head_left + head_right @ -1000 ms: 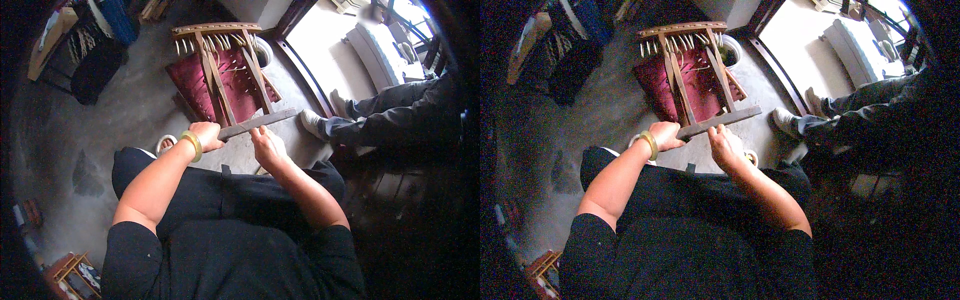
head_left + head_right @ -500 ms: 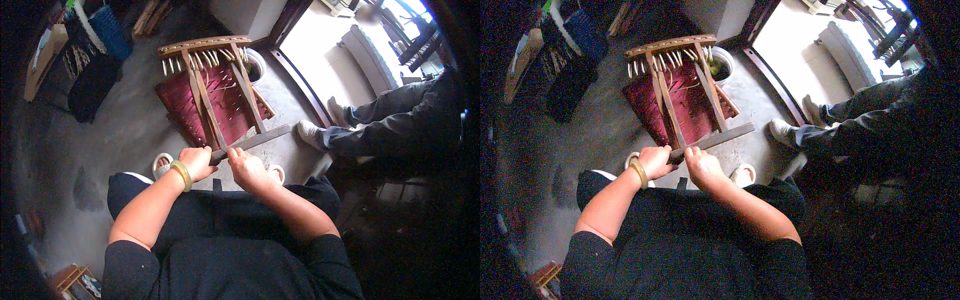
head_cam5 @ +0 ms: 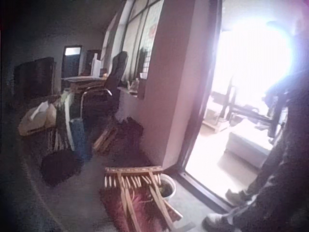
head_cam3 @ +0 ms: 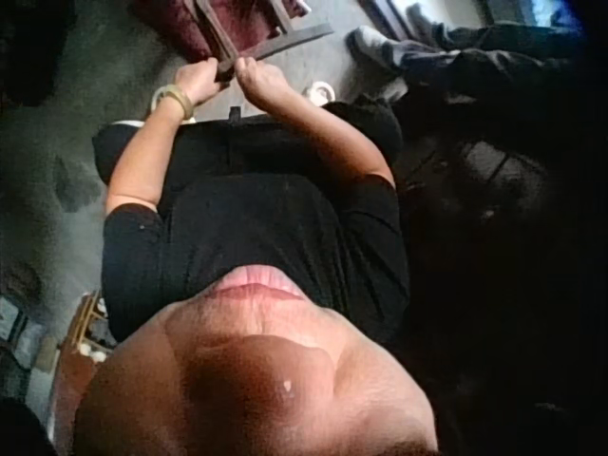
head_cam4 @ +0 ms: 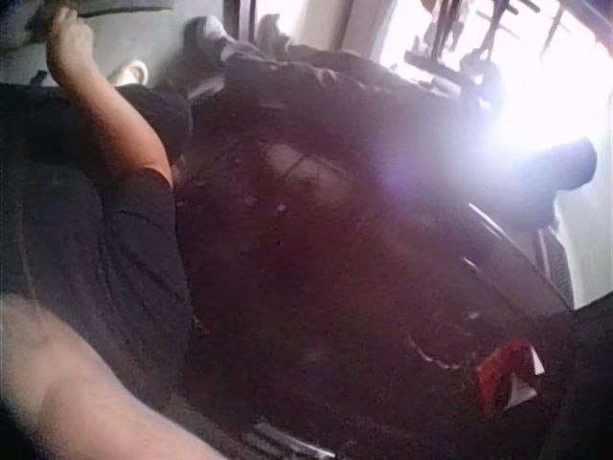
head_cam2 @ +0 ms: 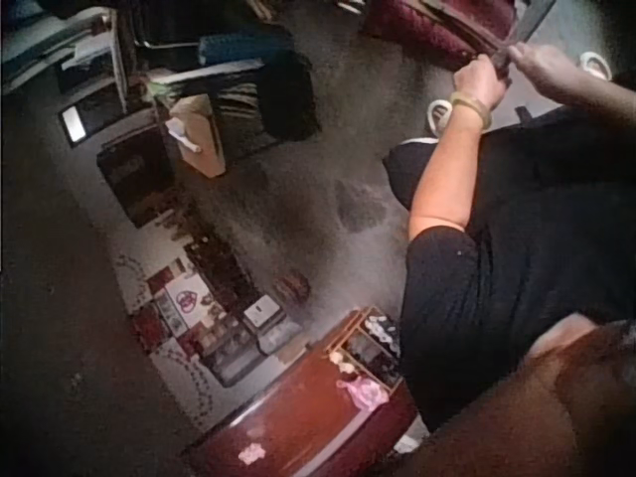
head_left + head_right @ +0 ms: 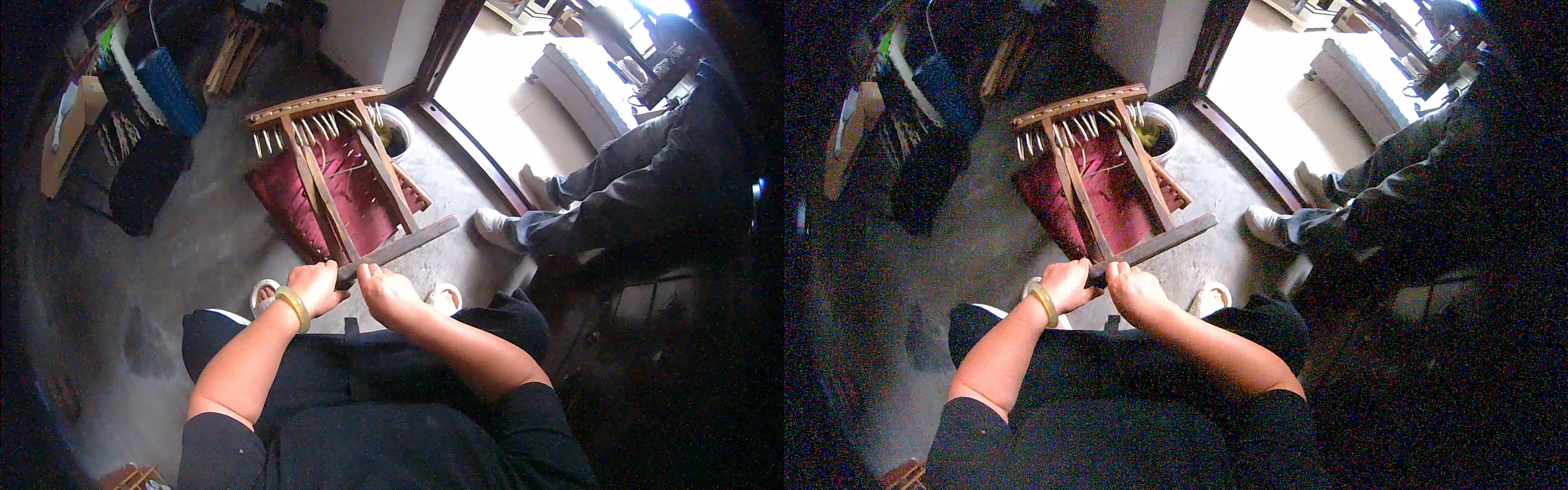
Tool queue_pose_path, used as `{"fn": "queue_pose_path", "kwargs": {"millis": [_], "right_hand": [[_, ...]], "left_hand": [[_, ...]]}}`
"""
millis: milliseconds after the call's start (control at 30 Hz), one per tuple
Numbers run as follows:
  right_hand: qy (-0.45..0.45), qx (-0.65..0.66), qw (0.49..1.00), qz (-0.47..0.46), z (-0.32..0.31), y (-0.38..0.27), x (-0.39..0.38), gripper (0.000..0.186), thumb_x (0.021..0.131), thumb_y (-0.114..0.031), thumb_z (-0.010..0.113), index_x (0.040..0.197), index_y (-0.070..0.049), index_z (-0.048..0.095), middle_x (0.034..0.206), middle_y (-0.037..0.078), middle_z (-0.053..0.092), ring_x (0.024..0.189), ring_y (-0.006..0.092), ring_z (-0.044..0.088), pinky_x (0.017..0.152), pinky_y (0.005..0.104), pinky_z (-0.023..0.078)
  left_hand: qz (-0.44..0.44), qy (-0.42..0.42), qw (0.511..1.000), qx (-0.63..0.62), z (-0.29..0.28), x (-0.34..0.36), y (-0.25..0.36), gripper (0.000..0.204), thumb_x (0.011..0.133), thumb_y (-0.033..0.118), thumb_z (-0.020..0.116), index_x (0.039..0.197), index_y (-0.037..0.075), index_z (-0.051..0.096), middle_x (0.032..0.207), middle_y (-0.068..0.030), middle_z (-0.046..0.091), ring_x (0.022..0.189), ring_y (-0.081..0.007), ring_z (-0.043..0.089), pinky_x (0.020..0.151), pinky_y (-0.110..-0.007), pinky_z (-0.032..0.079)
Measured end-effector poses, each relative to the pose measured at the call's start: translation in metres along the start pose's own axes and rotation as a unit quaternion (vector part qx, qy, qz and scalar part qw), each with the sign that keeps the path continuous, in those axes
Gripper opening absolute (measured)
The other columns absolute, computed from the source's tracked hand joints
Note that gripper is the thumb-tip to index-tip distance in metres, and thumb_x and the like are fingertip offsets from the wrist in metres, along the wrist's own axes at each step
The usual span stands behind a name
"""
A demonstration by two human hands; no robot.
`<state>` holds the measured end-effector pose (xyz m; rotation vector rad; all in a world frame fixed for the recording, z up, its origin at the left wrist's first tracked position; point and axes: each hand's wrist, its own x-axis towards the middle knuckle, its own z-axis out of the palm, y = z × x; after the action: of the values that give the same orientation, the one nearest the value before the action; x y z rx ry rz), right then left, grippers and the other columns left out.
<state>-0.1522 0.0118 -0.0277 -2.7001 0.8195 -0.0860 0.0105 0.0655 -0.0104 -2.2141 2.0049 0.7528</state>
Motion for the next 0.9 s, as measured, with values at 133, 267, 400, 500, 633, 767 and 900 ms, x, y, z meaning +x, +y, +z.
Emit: {"fn": "queue_pose_path", "kwargs": {"millis": [133,267,400,500,633,767,900], "right_hand": [[-0.013,-0.005,1.0,0.009,0.0029,-0.0012,0.0017,0.019,0.073,0.0,0.054,0.089,-0.001,0.045,0.083,0.016,0.058,0.074,0.0298,0.064,0.061,0.0367,0.053],[-0.024,0.0,1.0,0.013,-0.0016,-0.0037,0.0011,0.019,0.073,0.0,0.054,0.09,-0.001,0.045,0.083,0.016,0.058,0.075,0.03,0.064,0.062,0.0367,0.053],[-0.026,-0.009,1.0,0.011,-0.0036,-0.0029,0.0004,0.019,0.074,0.0,0.054,0.09,-0.001,0.044,0.083,0.016,0.058,0.074,0.0297,0.064,0.062,0.0363,0.053],[-0.024,-0.015,1.0,0.013,-0.0018,-0.0038,0.0012,0.019,0.074,-0.001,0.054,0.091,-0.001,0.044,0.083,0.015,0.058,0.074,0.0288,0.064,0.061,0.0353,0.053],[-0.017,-0.019,1.0,0.011,-0.0025,-0.0048,0.0014,0.02,0.074,-0.001,0.054,0.091,-0.001,0.044,0.083,0.015,0.058,0.074,0.0279,0.064,0.06,0.0346,0.053],[-0.013,-0.023,1.0,0.009,-0.0017,-0.0055,0.0013,0.02,0.074,-0.001,0.054,0.091,-0.001,0.044,0.083,0.015,0.058,0.073,0.0278,0.064,0.061,0.0347,0.053],[-0.022,-0.011,1.0,0.015,0.0005,-0.0045,0.0019,0.019,0.074,-0.001,0.053,0.091,0.0,0.044,0.083,0.016,0.058,0.073,0.0287,0.064,0.062,0.0355,0.053]], "left_hand": [[0.001,0.001,1.0,0.002,0.0012,0.0002,-0.0027,0.045,0.075,0.038,0.068,0.096,0.001,0.057,0.089,-0.017,0.065,0.085,-0.0316,0.064,0.074,-0.042,0.05],[0.003,0.01,1.0,-0.011,0.0062,0.0014,-0.0059,0.043,0.073,0.037,0.068,0.094,0.002,0.056,0.087,-0.0175,0.065,0.083,-0.0327,0.064,0.074,-0.043,0.05],[0.01,0.014,1.0,-0.015,0.008,0.0034,-0.0059,0.042,0.072,0.037,0.067,0.093,0.002,0.055,0.086,-0.0178,0.064,0.083,-0.0333,0.063,0.074,-0.044,0.05],[0.009,0.0,1.0,-0.004,0.0019,0.0004,-0.0027,0.045,0.075,0.037,0.068,0.096,0.0,0.056,0.089,-0.0172,0.065,0.086,-0.0316,0.064,0.075,-0.042,0.05],[0.009,-0.006,1.0,-0.004,0.0009,0.0005,-0.0031,0.045,0.075,0.037,0.068,0.097,-0.001,0.056,0.09,-0.0174,0.065,0.086,-0.0321,0.064,0.075,-0.042,0.05],[0.02,0.006,1.0,-0.009,0.0034,0.0,-0.006,0.045,0.075,0.037,0.068,0.097,-0.001,0.055,0.091,-0.0179,0.064,0.086,-0.0326,0.064,0.075,-0.042,0.05],[0.018,0.003,1.0,-0.012,0.0015,-0.0013,-0.0051,0.046,0.075,0.037,0.068,0.097,-0.001,0.054,0.09,-0.0184,0.064,0.086,-0.033,0.064,0.074,-0.042,0.05]]}}
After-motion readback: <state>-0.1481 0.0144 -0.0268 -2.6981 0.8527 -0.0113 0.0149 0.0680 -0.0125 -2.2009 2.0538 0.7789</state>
